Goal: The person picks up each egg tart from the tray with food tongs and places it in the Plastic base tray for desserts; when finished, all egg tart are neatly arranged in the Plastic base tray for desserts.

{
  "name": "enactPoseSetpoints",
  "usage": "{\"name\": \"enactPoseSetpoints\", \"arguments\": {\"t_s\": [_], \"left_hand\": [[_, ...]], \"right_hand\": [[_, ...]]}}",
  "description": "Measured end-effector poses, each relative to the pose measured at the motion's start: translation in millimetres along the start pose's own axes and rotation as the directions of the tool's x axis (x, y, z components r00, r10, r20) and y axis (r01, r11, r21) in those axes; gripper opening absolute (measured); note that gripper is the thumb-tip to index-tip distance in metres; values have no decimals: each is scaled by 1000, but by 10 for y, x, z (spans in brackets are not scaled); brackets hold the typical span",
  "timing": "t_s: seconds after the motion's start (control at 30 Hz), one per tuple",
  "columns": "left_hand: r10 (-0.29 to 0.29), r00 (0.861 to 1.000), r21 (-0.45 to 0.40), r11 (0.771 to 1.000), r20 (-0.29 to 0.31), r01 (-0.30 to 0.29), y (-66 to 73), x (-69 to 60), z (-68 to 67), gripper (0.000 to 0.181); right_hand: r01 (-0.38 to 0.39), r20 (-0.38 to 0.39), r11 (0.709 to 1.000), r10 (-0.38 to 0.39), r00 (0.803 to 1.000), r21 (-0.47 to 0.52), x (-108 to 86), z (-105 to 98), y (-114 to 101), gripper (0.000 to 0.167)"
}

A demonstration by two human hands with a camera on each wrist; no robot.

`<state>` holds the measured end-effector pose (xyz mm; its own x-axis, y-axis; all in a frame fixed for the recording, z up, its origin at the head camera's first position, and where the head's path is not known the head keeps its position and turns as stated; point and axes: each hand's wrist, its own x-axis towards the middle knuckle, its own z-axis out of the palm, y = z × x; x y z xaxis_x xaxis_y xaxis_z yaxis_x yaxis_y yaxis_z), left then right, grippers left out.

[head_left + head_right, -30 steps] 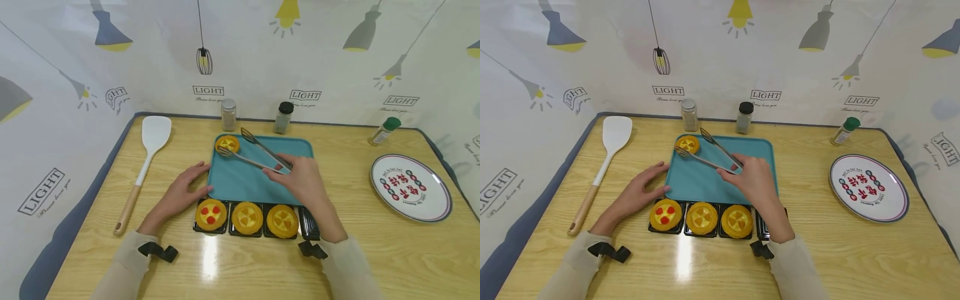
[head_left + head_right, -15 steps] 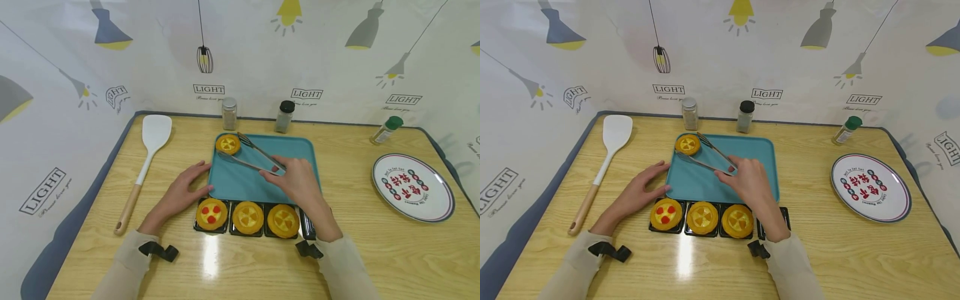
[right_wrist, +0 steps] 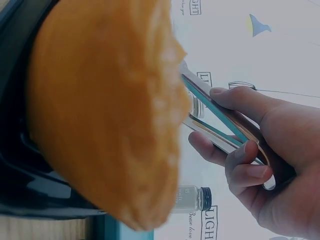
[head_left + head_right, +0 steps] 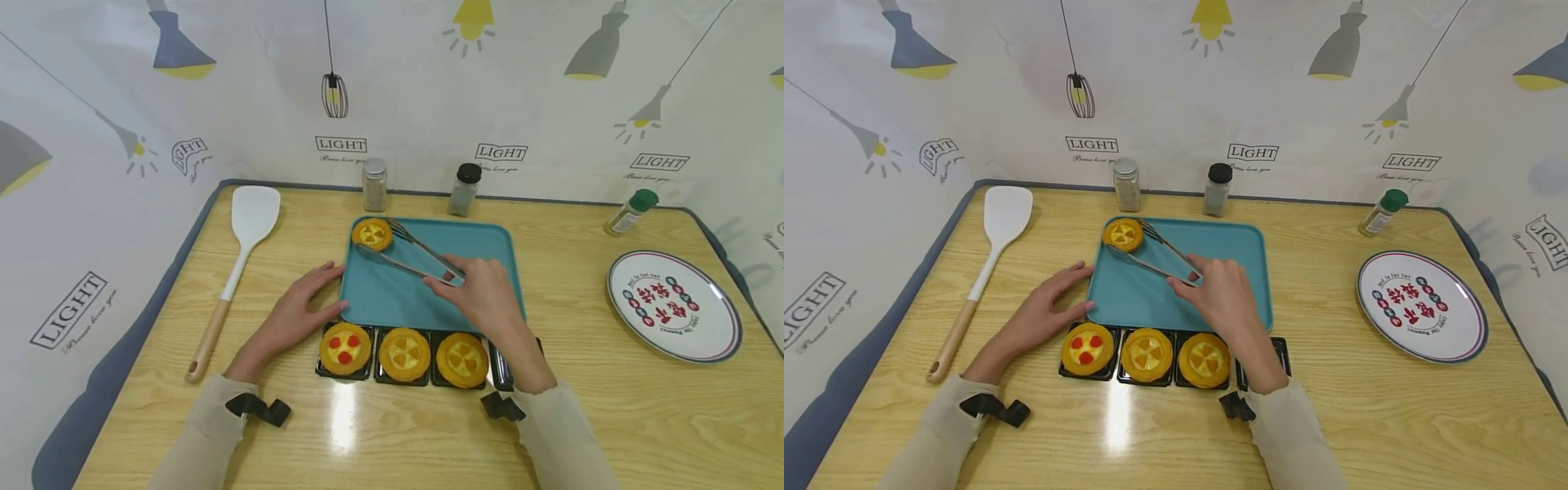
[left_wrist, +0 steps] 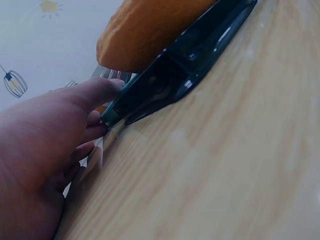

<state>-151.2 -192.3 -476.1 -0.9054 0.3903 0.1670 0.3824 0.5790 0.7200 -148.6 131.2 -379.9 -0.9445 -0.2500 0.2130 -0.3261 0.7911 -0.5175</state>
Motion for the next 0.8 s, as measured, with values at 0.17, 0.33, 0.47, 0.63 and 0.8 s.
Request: {"name": "enactPoseSetpoints", "arguments": {"t_s": [0.17,0.33,0.47,0.63,0.8], "left_hand": [[-3,1000,-4,1000,-4,3,7,-1,-15,66],[-1,1000,-6,1000,-8,0,25,-2,-28,66],[-6,1000,-12,1000,-6,6,32,-6,-29,66],[-9,1000,-10,1000,-5,9,19,-6,-14,66],[-6,1000,-6,1000,-4,6,1,2,1,66]], "right_hand": [[12,-7,1000,-12,1000,7,5,10,1,46],[11,-7,1000,-11,1000,14,4,5,-7,46],[-4,-6,999,4,1000,32,-1,-9,-23,46],[6,-32,999,-5,999,39,-13,-41,-25,46],[43,-91,998,-39,995,50,-95,-141,12,44]]}}
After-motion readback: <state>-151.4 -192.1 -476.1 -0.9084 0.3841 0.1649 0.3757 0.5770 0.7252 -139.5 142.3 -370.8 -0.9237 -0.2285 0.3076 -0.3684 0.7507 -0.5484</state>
